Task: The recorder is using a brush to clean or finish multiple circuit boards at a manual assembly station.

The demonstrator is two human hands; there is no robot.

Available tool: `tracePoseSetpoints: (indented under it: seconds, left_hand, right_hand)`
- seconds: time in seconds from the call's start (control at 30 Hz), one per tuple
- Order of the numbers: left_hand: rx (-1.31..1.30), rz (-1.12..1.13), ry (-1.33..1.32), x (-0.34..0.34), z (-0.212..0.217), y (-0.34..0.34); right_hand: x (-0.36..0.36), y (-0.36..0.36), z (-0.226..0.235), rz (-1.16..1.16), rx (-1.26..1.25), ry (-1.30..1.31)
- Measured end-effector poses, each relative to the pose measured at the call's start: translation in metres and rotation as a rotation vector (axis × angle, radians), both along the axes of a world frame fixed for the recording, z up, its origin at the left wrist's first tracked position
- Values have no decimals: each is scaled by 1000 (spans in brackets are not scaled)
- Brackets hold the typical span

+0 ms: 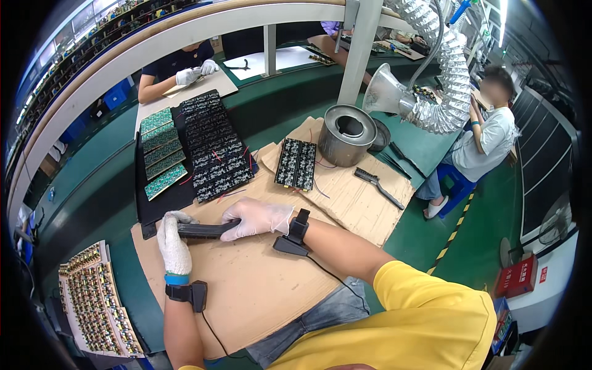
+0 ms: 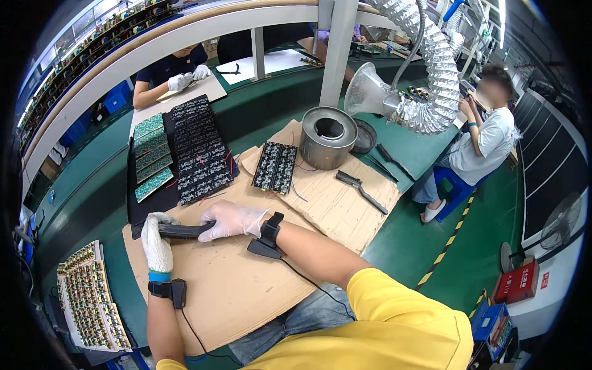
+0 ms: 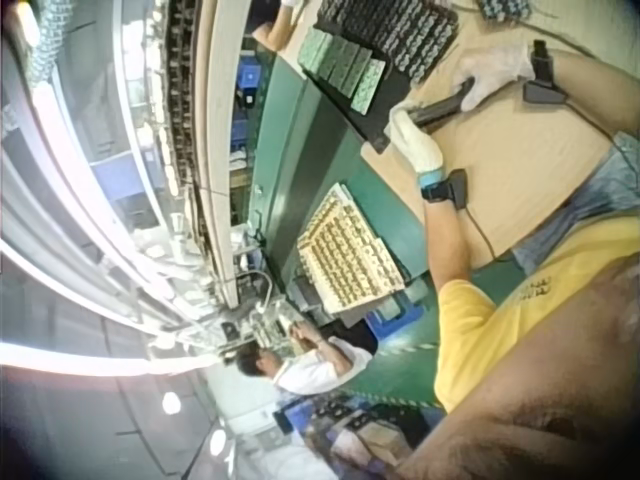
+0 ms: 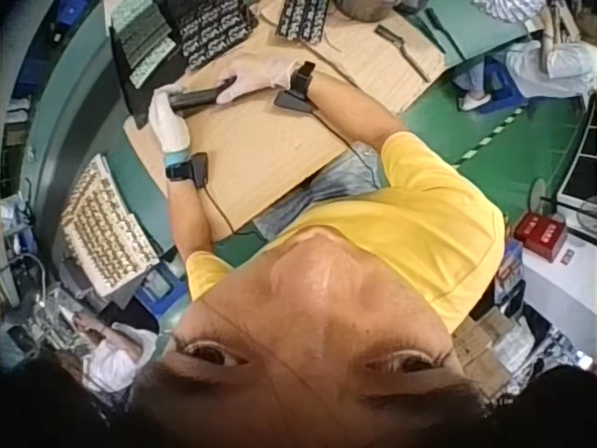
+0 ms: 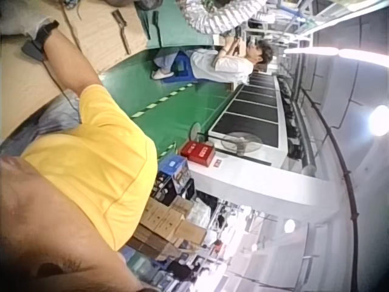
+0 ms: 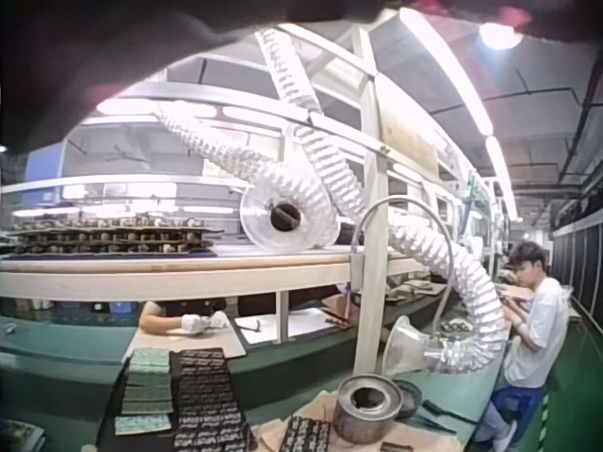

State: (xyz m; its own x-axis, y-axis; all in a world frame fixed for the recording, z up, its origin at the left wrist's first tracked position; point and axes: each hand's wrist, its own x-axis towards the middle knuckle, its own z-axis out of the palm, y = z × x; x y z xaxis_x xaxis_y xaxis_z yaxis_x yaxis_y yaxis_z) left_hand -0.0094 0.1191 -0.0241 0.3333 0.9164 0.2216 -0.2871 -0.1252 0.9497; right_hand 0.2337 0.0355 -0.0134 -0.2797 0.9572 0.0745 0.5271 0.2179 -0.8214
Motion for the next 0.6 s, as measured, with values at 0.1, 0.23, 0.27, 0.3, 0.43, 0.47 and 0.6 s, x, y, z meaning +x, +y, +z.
tracePoseSetpoints:
  seconds: [0.1,0.23,0.27,0.3,0.43,0.47,0.6]
  left_hand:
    - [-24,-2,-6,0,2,-1]
    - [-53,-13,-35,1,2,-1]
    - [-58,-14,-46,1,1,-1]
    - [-63,-15,-56,1,0,0]
    - [-56,-23,-34,0,-1,1]
    - [-57,-23,-34,0,-2,1]
    - [-50,-25,-28,0,1,-2]
  right_hand:
    - [-1,0,4,10,21,0]
    - [-1,-1,8,4,-61,15]
    - [-1,0,6,4,-48,15]
    - [0,1,4,5,-35,15]
    - [-1,1,3,4,-33,9]
    - [-1,1,3,2,-38,5]
    - [-1,-1,9,-4,-59,-15]
